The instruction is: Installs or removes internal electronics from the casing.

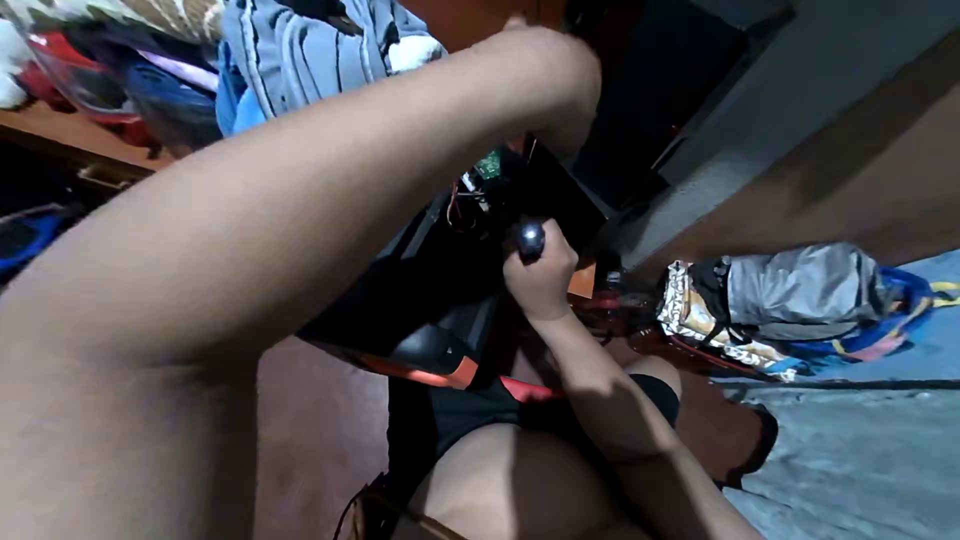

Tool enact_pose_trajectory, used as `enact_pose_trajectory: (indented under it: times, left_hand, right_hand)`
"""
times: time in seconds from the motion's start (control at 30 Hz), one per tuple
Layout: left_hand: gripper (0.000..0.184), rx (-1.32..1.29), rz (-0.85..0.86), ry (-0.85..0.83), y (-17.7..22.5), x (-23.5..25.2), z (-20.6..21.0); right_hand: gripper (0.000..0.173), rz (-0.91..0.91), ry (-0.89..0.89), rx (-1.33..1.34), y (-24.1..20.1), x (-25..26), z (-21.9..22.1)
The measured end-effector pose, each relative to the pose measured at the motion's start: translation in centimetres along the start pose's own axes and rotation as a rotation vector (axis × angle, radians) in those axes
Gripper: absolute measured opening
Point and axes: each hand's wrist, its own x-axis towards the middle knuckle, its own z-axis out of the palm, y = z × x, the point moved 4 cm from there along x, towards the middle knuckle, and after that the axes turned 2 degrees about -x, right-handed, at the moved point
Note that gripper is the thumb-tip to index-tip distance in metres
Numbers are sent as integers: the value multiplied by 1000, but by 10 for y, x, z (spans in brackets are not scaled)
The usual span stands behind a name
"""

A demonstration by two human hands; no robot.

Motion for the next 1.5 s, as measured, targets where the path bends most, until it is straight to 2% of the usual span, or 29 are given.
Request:
enact_pose_trajectory:
  times: [0.07, 0.17, 0.3, 0.4, 0.47, 0.67, 0.8, 1.0, 1.17, 1.5]
  left_hand:
    - [27, -219, 63, 211, -23, -21, -5]
    - [29, -399, 92, 411, -63, -56, 8]
    - [29, -393, 139, 481, -107, -85, 63]
    - [29, -373, 284, 587, -115, -85, 101]
    - [30, -370, 317, 628, -112, -82, 111]
    - [31, -288, 363, 608, -100, -61, 111]
    - [21, -228, 376, 552, -94, -53, 114]
    - [19, -238, 324, 522, -100, -59, 113]
    - [19, -252, 277, 565, -109, -68, 114]
    - [20, -200, 324, 571, -118, -88, 128]
  right_hand:
    - [16, 70, -14, 20, 6, 2, -2]
    - [17, 214, -5, 211, 18, 3, 2]
    - [17, 370, -20, 463, 25, 6, 6]
    - [11, 385, 34, 545, 24, 10, 10]
    - [11, 391, 40, 551, 22, 12, 10]
    - [12, 390, 61, 550, 21, 12, 10]
    - [12, 440, 67, 545, 21, 10, 10]
    - [11, 463, 72, 576, 24, 10, 9]
    - [11, 475, 65, 574, 24, 11, 9]
    - [13, 441, 19, 498, 25, 4, 6]
